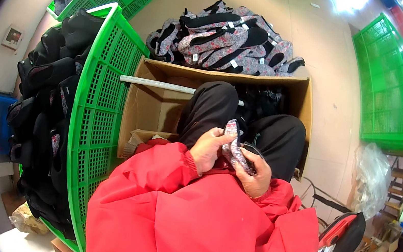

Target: The person sits on the floor in a workshop and uses small scissors to trim loose threads from the edges of black slippers. They pick up slippers from a cardboard box, perform the trimming, and place the finished items into a green plastic crate.

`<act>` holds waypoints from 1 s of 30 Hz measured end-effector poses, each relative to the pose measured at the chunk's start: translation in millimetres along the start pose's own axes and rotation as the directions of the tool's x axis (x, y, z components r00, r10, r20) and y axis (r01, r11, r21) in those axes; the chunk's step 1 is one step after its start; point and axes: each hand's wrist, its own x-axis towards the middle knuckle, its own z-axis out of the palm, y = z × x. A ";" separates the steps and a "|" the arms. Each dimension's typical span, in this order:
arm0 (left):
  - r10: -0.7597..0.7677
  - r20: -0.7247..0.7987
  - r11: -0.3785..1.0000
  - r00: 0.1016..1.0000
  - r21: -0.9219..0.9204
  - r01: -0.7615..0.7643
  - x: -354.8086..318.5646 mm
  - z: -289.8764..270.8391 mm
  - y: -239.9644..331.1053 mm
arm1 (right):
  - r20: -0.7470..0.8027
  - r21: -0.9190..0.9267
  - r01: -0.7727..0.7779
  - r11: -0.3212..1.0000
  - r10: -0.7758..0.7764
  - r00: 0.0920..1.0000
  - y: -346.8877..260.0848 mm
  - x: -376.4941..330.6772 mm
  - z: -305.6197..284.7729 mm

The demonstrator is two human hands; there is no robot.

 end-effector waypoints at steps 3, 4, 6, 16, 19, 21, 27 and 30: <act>0.032 -0.051 0.996 0.998 0.091 -0.027 -9.4 -8.3 8.8 | 0.012 -0.013 -0.004 1.000 0.004 1.000 -2.0 -0.1 11.5; 0.057 -0.079 0.989 0.995 0.141 -0.046 -8.6 -13.5 9.2 | 0.022 -0.024 -0.020 1.000 0.021 1.000 -1.8 0.4 13.6; 0.172 -0.186 0.963 0.967 0.237 -0.126 -13.9 -5.7 15.3 | 0.048 -0.040 -0.048 0.998 0.050 0.998 -1.0 3.7 19.1; 0.681 0.057 0.200 0.731 0.945 -0.259 -29.3 -13.6 22.9 | 0.092 0.034 -0.238 0.971 0.234 0.968 15.4 23.7 34.1; 0.763 0.317 -0.120 0.563 0.926 -0.358 -33.9 -12.4 18.9 | 0.046 -0.006 -0.187 0.982 0.187 0.981 19.3 35.6 37.4; 0.752 0.379 -0.228 0.540 0.917 -0.327 -37.5 -4.3 23.0 | 0.037 -0.070 -0.168 0.983 0.171 0.985 16.1 42.4 41.8; 0.701 0.427 -0.390 0.571 0.900 -0.194 -46.4 0.5 24.1 | 0.040 -0.158 -0.133 0.978 0.141 0.989 17.9 53.6 56.6; 0.720 0.426 -0.373 0.548 0.903 -0.213 -43.1 -1.5 24.4 | 0.044 -0.112 -0.162 0.980 0.168 0.985 28.9 64.5 58.9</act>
